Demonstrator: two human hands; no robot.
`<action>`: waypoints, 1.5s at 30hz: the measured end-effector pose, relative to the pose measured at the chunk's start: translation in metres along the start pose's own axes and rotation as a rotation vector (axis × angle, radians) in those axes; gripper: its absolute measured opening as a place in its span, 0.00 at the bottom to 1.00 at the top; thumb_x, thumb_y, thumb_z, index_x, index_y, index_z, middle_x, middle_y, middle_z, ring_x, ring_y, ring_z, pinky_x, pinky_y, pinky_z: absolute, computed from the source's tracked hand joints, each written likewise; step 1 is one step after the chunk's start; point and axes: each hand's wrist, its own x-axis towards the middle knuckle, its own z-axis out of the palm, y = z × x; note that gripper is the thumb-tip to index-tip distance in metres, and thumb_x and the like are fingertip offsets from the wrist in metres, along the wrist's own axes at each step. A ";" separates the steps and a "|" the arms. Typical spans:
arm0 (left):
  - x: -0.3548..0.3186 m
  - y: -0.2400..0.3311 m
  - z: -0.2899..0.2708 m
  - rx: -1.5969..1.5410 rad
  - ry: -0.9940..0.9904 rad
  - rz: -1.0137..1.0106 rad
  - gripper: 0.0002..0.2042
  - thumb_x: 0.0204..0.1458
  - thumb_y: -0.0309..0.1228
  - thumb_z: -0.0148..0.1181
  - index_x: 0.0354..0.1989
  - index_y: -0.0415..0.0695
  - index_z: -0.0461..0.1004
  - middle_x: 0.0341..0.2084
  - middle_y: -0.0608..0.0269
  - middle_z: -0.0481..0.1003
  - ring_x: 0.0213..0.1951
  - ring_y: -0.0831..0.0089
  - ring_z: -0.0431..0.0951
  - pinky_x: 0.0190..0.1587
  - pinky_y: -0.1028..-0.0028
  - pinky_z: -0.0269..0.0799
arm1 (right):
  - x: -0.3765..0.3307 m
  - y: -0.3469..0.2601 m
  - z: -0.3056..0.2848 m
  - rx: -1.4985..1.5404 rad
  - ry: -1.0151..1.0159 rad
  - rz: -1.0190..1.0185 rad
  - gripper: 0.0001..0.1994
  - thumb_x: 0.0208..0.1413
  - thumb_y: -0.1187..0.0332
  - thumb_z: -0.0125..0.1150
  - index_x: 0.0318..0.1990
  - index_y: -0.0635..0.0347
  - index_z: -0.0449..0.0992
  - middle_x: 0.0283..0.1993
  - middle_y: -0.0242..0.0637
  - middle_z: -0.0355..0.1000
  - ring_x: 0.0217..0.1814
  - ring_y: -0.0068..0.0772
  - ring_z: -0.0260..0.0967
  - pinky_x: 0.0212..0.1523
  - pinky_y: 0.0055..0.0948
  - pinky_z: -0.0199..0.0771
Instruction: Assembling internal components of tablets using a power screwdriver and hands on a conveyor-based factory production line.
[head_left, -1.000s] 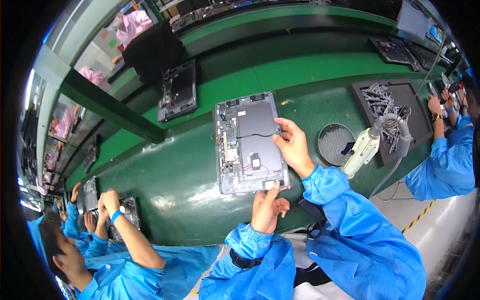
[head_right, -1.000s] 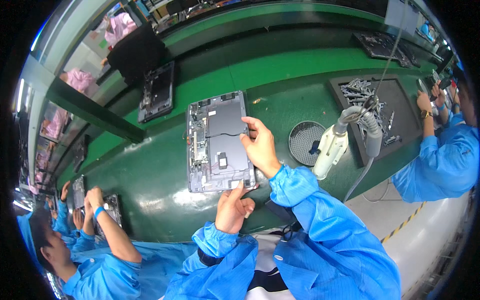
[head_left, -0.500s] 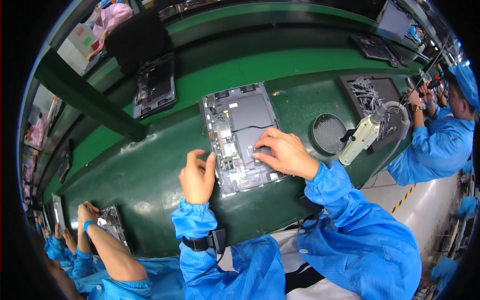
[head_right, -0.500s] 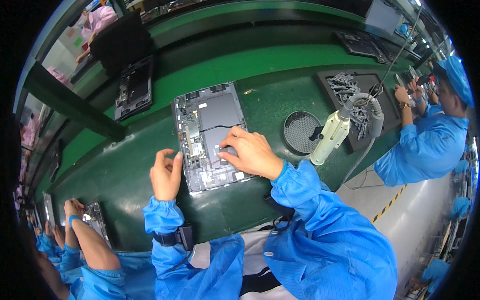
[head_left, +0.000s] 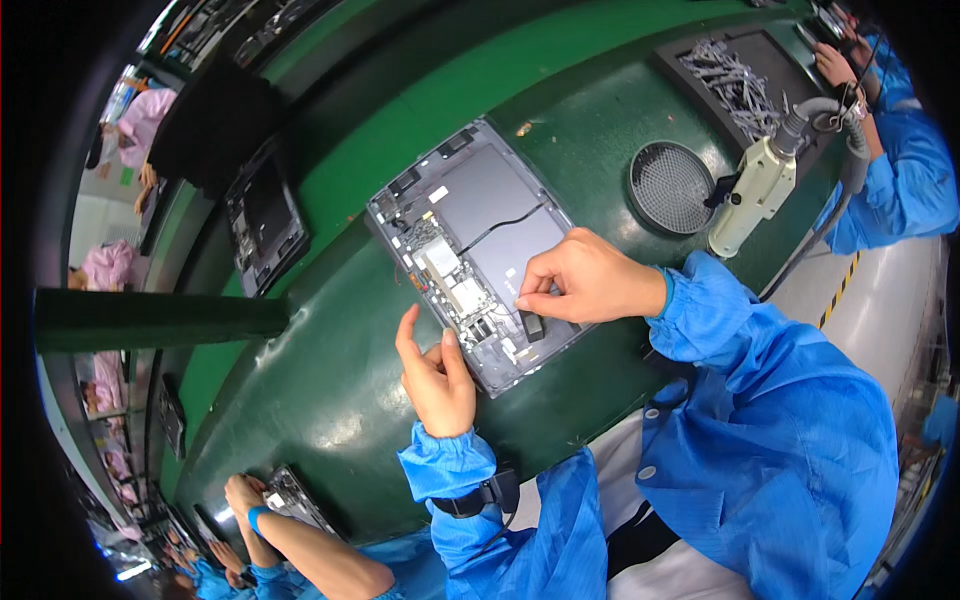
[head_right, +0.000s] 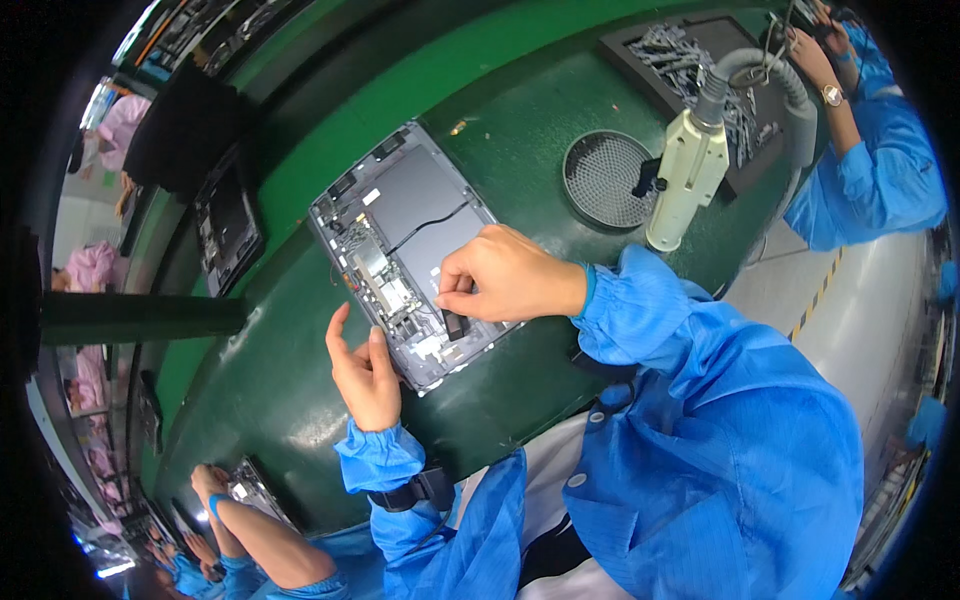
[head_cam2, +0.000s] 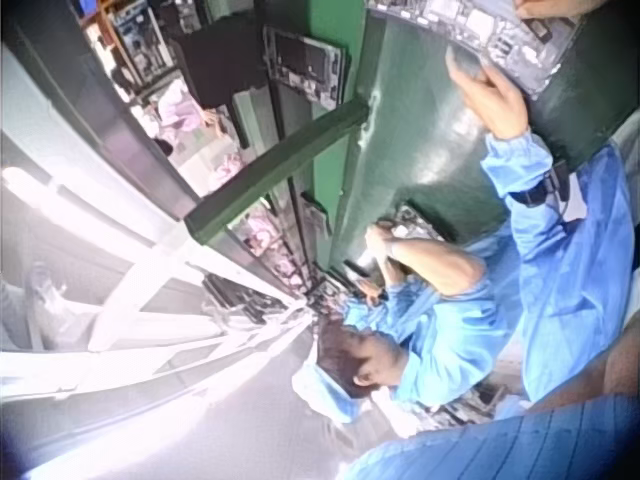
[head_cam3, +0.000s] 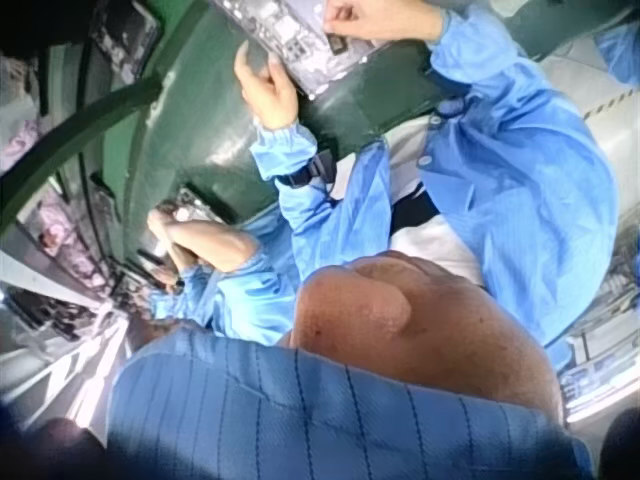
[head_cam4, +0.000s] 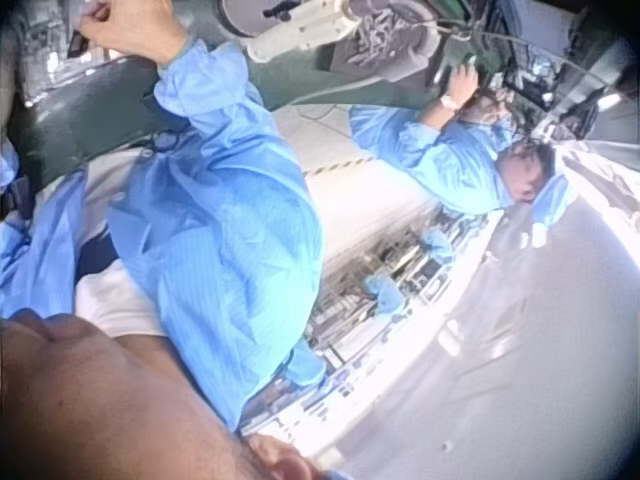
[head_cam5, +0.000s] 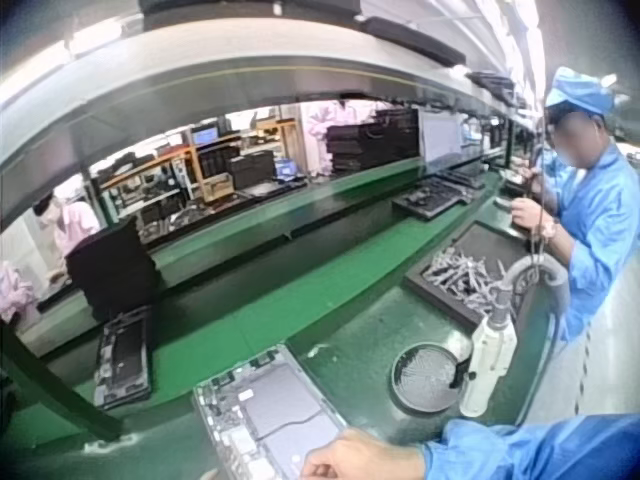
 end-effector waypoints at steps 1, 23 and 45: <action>-0.001 0.005 0.004 -0.015 0.034 0.006 0.20 0.56 0.25 0.51 0.57 0.38 0.58 0.11 0.59 0.72 0.15 0.82 0.69 0.22 0.80 0.61 | 0.001 0.003 -0.001 -0.003 -0.028 -0.003 0.06 0.47 0.69 0.63 0.27 0.63 0.78 0.20 0.39 0.74 0.18 0.29 0.71 0.22 0.25 0.68; -0.005 0.028 -0.018 0.257 -0.082 0.499 0.08 0.38 0.17 0.63 0.30 0.34 0.76 0.21 0.55 0.75 0.21 0.66 0.74 0.24 0.75 0.68 | 0.004 -0.014 -0.004 -0.001 0.239 -0.196 0.05 0.48 0.71 0.63 0.31 0.62 0.77 0.21 0.37 0.74 0.18 0.27 0.70 0.19 0.22 0.65; 0.011 0.007 -0.009 0.210 -0.036 0.633 0.11 0.37 0.15 0.60 0.32 0.36 0.76 0.20 0.57 0.71 0.20 0.66 0.70 0.23 0.73 0.65 | -0.005 -0.009 0.008 -0.052 -0.337 -0.152 0.05 0.42 0.69 0.65 0.25 0.58 0.76 0.25 0.36 0.70 0.26 0.41 0.70 0.27 0.37 0.67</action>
